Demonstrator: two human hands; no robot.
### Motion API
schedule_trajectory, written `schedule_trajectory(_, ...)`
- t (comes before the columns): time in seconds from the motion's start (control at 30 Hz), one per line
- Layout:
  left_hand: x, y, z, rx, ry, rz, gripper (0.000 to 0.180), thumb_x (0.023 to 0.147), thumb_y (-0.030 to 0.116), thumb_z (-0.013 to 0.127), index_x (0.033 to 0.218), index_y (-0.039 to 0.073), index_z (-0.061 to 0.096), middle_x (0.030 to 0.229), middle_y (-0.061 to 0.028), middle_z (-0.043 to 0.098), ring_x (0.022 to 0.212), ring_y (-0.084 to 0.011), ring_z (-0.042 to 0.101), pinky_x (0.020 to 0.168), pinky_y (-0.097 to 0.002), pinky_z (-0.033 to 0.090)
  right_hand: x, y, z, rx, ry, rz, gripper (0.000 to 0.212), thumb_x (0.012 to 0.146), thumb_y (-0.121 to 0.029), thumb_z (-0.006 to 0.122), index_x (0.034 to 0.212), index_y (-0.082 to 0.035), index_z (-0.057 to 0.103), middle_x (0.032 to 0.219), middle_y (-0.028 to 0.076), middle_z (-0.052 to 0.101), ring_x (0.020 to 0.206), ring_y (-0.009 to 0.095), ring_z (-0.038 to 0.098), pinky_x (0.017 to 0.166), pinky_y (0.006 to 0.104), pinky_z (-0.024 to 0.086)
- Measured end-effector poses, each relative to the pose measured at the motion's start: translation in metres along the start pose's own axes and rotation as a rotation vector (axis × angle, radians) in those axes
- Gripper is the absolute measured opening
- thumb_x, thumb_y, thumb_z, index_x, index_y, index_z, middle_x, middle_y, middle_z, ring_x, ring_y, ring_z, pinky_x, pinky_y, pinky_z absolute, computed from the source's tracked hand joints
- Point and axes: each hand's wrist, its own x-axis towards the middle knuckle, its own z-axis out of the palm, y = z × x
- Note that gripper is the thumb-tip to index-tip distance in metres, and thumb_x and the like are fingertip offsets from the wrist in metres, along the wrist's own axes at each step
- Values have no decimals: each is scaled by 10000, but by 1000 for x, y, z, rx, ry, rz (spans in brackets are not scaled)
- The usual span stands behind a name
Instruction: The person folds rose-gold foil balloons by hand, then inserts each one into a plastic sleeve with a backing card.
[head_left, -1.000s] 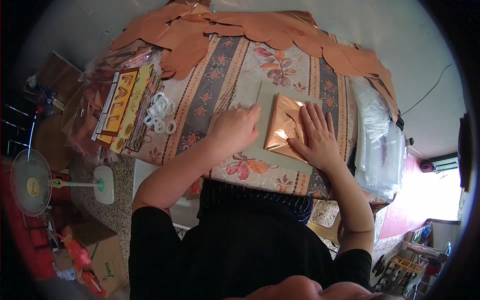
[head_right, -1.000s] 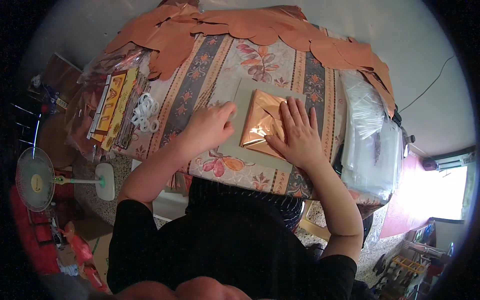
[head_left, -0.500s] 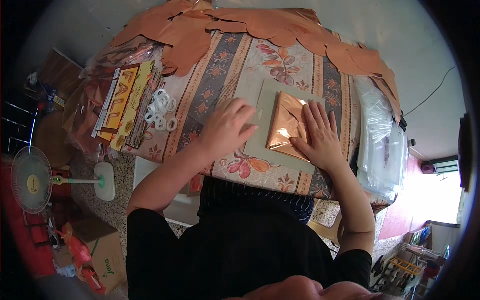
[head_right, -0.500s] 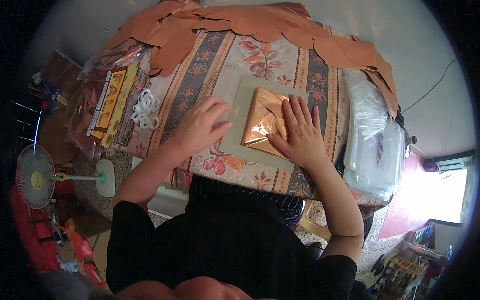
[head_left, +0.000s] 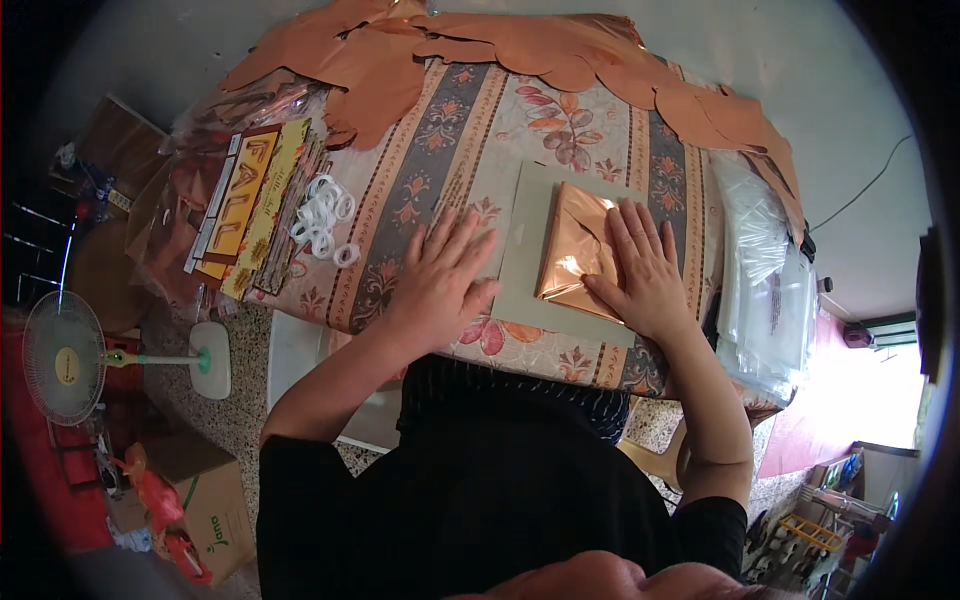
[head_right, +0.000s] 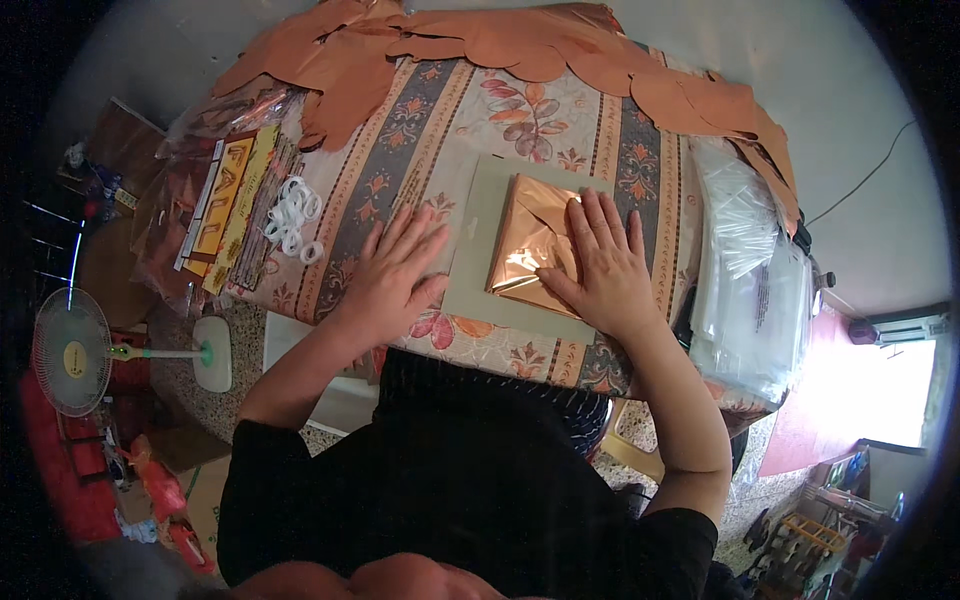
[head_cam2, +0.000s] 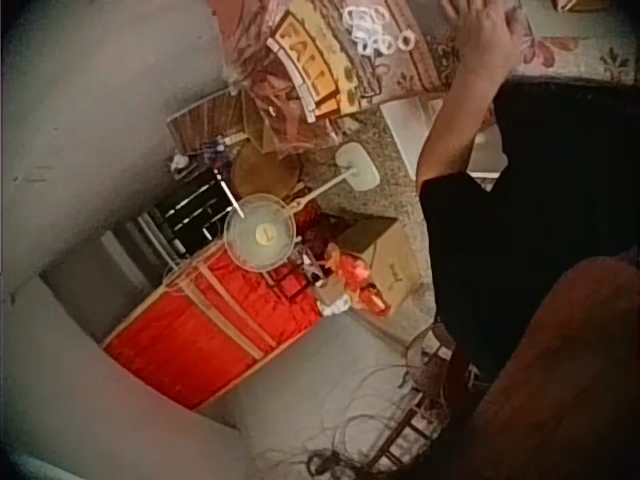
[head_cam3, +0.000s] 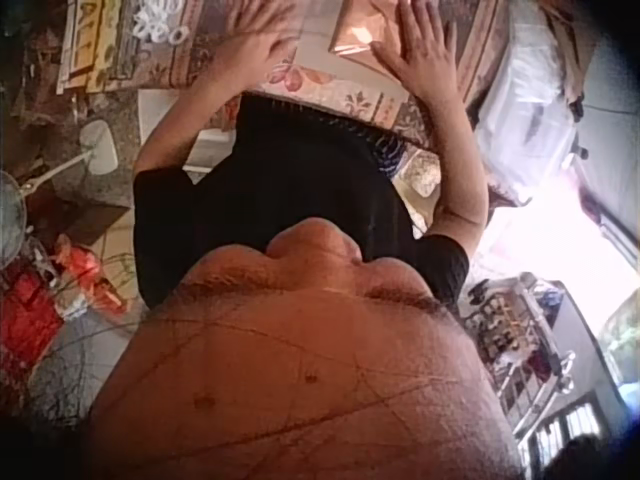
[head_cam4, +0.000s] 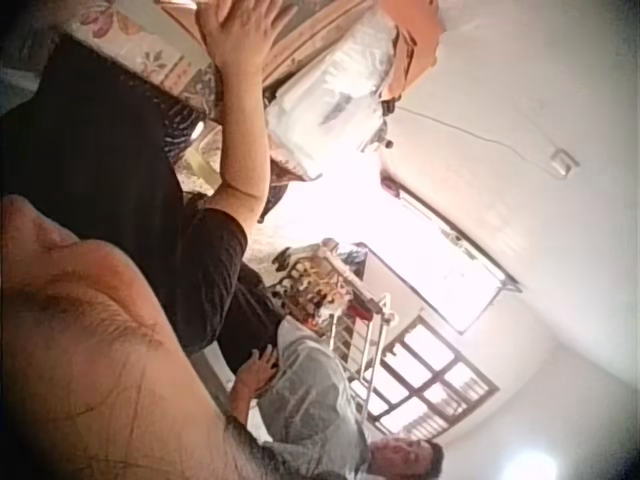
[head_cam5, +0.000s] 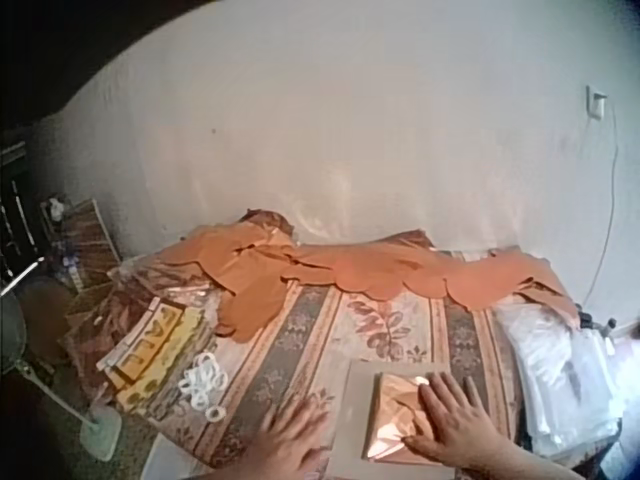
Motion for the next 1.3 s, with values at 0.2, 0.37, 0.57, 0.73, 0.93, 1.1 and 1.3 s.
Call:
schedule_trajectory(0.2,5,-21,-1,31,42,21,583,935,386,560,1436,113,442,1518,-192,352,1419,-378,295,1133,-547,213,-1,0,0,-17,8,-3,876,873,-589,537,1528,-81,255,1580,151,248,1477,319,187,1184,513,100)
schedule_trajectory(0.37,0,-22,-9,41,81,40,577,923,386,573,1422,119,459,1481,-204,399,1389,-381,335,1126,-547,222,-1,1,1,-13,18,-9,876,873,-585,541,1528,-79,255,1579,152,251,1475,323,191,1183,516,105)
schedule_trajectory(0.57,0,-10,-12,126,172,13,553,861,318,645,1357,105,525,1403,-193,465,1346,-365,392,1094,-507,285,0,0,1,-17,18,-9,884,870,-592,542,1530,-81,252,1578,153,254,1475,324,191,1182,518,108)
schedule_trajectory(0.73,28,-13,-1,-137,239,1,365,831,205,689,1164,62,641,1160,-115,559,1110,-310,528,956,-440,415,-1,-1,-1,9,17,-12,875,881,-622,505,1500,-41,294,1573,174,249,1475,327,187,1178,541,107)
schedule_trajectory(0.93,42,-14,6,-176,268,33,263,826,133,695,1067,39,655,1082,-109,559,1041,-297,542,901,-406,443,-1,0,0,0,3,-5,889,871,-594,540,1531,-78,244,1579,155,251,1479,321,181,1182,523,106)
schedule_trajectory(1.1,45,-23,12,-305,301,22,218,823,71,682,1033,25,646,995,-109,584,951,-294,585,841,-388,477,-1,-1,-2,3,-7,-5,888,875,-600,531,1530,-74,243,1583,150,241,1482,315,172,1183,523,99)
schedule_trajectory(1.3,45,-22,11,-410,307,1,227,850,6,610,1075,20,640,939,-125,600,914,-289,612,803,-369,498,-1,-1,-2,6,-12,2,896,874,-611,527,1531,-72,240,1583,149,242,1483,317,169,1183,525,97)
